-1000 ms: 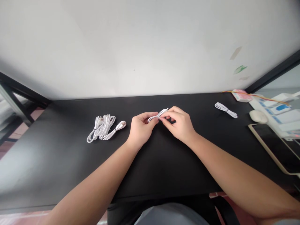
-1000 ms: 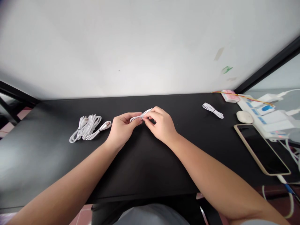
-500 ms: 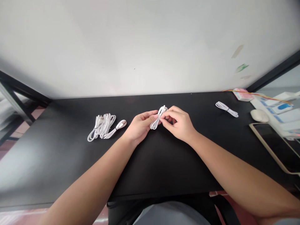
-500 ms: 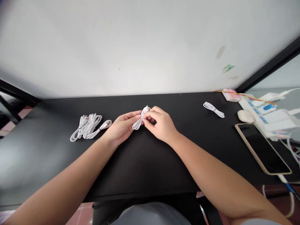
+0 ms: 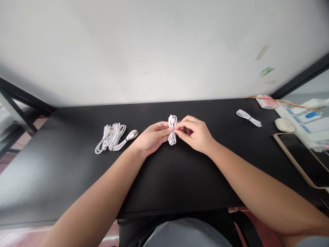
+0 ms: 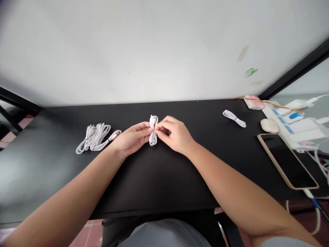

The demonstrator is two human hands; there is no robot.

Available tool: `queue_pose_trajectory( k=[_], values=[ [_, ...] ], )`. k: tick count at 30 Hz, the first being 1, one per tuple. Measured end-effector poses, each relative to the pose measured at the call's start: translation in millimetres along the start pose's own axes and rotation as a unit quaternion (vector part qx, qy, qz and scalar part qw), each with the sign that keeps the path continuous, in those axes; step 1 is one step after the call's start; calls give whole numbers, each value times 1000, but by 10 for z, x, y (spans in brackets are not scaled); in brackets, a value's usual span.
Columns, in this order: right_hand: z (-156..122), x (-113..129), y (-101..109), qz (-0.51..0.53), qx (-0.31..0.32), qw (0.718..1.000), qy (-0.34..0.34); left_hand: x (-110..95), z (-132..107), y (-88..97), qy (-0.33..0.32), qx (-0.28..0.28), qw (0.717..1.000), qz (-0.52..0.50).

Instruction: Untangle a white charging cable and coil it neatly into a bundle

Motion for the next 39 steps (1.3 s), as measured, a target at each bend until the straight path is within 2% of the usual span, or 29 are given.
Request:
queue_pose_trajectory(
  k=[8, 19, 27, 39],
  values=[
    [12, 7, -2, 12, 41, 999, -6, 6, 1, 12, 8, 0, 1000, 12],
    [8, 31, -73, -22, 98, 995, -30, -51, -36, -51, -2, -48, 997, 53],
    [1, 29, -73, 4, 81, 996, -40, -71, -42, -76, -13, -39, 996, 77],
    [3, -26, -44, 9, 44, 999, -19, -118, -38, -36, -41, -62, 994, 79]
  ],
)
Point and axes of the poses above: each hand's wrist, its own z-axis towards the middle knuckle, its own y-axis out of the back of the hand, x = y × z, the point moved 4 cm from there along z, towards the middle knuckle, and after that the axes turned 1 degree about y, right-handed, at the moved point
